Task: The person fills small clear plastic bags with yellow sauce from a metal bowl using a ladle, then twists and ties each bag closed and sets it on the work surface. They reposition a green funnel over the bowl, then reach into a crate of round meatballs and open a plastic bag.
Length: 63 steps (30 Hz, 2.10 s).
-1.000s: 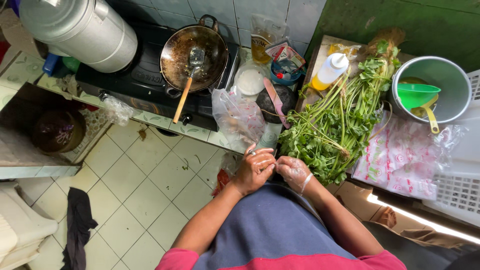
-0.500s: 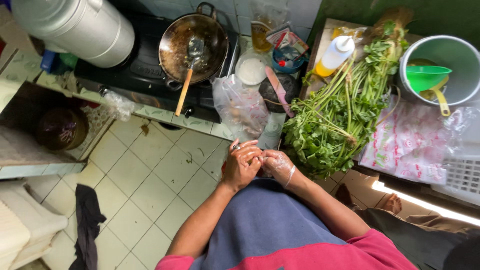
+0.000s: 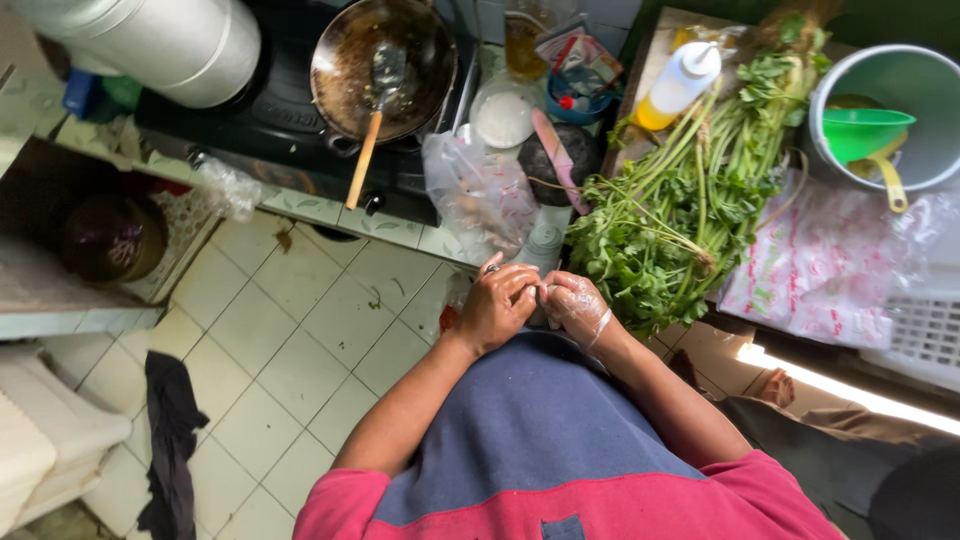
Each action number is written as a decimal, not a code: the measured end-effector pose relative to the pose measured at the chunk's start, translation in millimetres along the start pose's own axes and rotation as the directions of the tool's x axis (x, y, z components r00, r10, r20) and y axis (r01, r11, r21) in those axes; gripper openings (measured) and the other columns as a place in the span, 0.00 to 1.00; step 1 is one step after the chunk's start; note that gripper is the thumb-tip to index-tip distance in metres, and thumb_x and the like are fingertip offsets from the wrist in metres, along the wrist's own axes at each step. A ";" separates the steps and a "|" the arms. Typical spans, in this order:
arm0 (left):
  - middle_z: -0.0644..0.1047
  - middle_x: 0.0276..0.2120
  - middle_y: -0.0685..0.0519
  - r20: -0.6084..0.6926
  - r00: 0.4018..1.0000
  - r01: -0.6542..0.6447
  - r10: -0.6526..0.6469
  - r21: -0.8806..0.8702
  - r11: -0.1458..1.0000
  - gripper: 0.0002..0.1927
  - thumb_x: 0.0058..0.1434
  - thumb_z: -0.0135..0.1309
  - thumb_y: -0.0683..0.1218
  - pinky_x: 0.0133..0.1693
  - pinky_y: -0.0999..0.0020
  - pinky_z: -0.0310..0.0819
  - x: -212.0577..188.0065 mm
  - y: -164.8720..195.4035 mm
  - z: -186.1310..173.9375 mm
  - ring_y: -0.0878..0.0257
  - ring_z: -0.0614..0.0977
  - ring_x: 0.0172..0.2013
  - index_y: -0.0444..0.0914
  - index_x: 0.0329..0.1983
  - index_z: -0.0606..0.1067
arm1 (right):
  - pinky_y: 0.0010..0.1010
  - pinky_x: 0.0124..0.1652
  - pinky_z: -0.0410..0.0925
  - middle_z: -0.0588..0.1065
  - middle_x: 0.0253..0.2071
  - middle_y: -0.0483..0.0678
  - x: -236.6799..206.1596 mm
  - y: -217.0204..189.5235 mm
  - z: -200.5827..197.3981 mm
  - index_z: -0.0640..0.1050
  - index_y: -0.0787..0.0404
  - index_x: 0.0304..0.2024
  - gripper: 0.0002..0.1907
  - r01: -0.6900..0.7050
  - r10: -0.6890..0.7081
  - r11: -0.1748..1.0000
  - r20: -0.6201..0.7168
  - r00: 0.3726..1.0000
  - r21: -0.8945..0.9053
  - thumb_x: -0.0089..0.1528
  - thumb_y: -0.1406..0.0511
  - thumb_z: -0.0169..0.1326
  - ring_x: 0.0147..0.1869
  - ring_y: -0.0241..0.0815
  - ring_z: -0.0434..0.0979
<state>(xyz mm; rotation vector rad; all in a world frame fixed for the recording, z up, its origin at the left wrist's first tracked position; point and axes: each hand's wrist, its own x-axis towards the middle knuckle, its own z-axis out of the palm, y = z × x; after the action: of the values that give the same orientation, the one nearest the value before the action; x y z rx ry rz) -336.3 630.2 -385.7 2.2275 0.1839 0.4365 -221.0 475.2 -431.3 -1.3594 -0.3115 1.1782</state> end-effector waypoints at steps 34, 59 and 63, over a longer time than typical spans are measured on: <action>0.82 0.39 0.55 0.033 0.968 -0.246 0.247 -0.035 0.969 0.07 0.61 0.59 0.49 0.70 0.39 0.49 48.6 63.3 45.1 0.55 0.83 0.54 0.41 0.36 0.80 | 0.22 0.25 0.54 0.64 0.23 0.37 -64.9 3.6 -60.8 0.74 0.60 0.36 0.07 0.088 -0.102 0.925 0.018 0.995 0.371 0.67 0.63 0.51 0.24 0.27 0.58; 0.82 0.42 0.52 0.212 0.953 -0.168 0.215 -0.219 0.961 0.06 0.66 0.54 0.45 0.67 0.42 0.55 52.8 45.3 33.3 0.50 0.80 0.57 0.39 0.41 0.79 | 0.24 0.33 0.63 0.72 0.28 0.40 -54.8 -15.5 -63.6 0.76 0.62 0.31 0.07 0.189 -0.213 0.955 -0.088 0.973 -0.229 0.60 0.66 0.48 0.33 0.30 0.65; 0.82 0.42 0.52 0.215 0.935 -0.239 0.283 -0.208 0.948 0.06 0.64 0.55 0.44 0.67 0.41 0.54 53.6 43.1 29.9 0.50 0.81 0.57 0.39 0.41 0.80 | 0.23 0.37 0.67 0.75 0.30 0.40 -56.3 -4.7 -52.5 0.77 0.62 0.30 0.07 0.257 -0.283 0.947 -0.125 0.951 -0.192 0.60 0.67 0.48 0.35 0.29 0.70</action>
<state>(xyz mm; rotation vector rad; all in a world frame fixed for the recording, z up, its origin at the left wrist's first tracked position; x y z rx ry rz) -276.1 596.0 -356.9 2.1107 -0.2771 0.3043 -203.4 401.4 -416.8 -1.4949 -0.4853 0.8293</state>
